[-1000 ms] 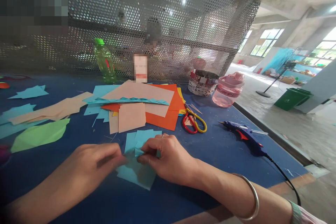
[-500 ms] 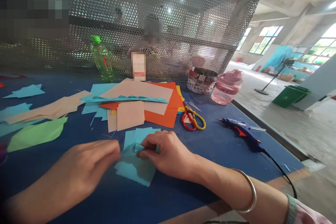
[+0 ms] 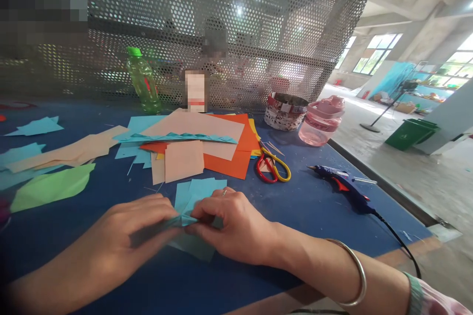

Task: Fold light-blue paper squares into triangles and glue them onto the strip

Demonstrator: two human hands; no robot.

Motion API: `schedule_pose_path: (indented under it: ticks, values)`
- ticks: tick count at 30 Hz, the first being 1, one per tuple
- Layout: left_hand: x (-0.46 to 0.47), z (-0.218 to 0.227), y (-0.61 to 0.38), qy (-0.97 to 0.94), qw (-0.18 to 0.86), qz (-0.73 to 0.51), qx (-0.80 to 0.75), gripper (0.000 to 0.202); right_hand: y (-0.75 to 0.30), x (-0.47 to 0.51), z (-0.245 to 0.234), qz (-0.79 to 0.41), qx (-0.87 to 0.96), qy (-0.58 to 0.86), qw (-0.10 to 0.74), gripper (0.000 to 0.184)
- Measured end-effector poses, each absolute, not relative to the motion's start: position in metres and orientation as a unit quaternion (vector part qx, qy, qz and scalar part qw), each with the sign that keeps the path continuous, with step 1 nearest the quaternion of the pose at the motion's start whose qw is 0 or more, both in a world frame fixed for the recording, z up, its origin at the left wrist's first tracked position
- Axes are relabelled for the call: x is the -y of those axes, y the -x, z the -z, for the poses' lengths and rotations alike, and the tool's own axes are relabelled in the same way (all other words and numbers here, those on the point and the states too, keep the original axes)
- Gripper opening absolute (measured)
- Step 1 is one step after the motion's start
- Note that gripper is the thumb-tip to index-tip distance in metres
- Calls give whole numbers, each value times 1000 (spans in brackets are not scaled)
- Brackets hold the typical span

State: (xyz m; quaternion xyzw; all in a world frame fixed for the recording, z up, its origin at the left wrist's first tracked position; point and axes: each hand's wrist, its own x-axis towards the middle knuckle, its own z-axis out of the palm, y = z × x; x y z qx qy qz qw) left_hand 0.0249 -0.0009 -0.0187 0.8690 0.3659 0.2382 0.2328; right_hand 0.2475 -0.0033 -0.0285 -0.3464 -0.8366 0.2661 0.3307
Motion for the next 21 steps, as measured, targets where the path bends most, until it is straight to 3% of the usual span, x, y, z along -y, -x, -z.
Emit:
schedule_pose_path:
  ticks: [10,21]
  values:
    - [5,16,-26,-871,227,-242,-363,27,-247,3,30,-262,847,326,328,9]
    - [6,19,-26,-866,234,-248,-365,25,-247,4,30,-272,845,329,322,20]
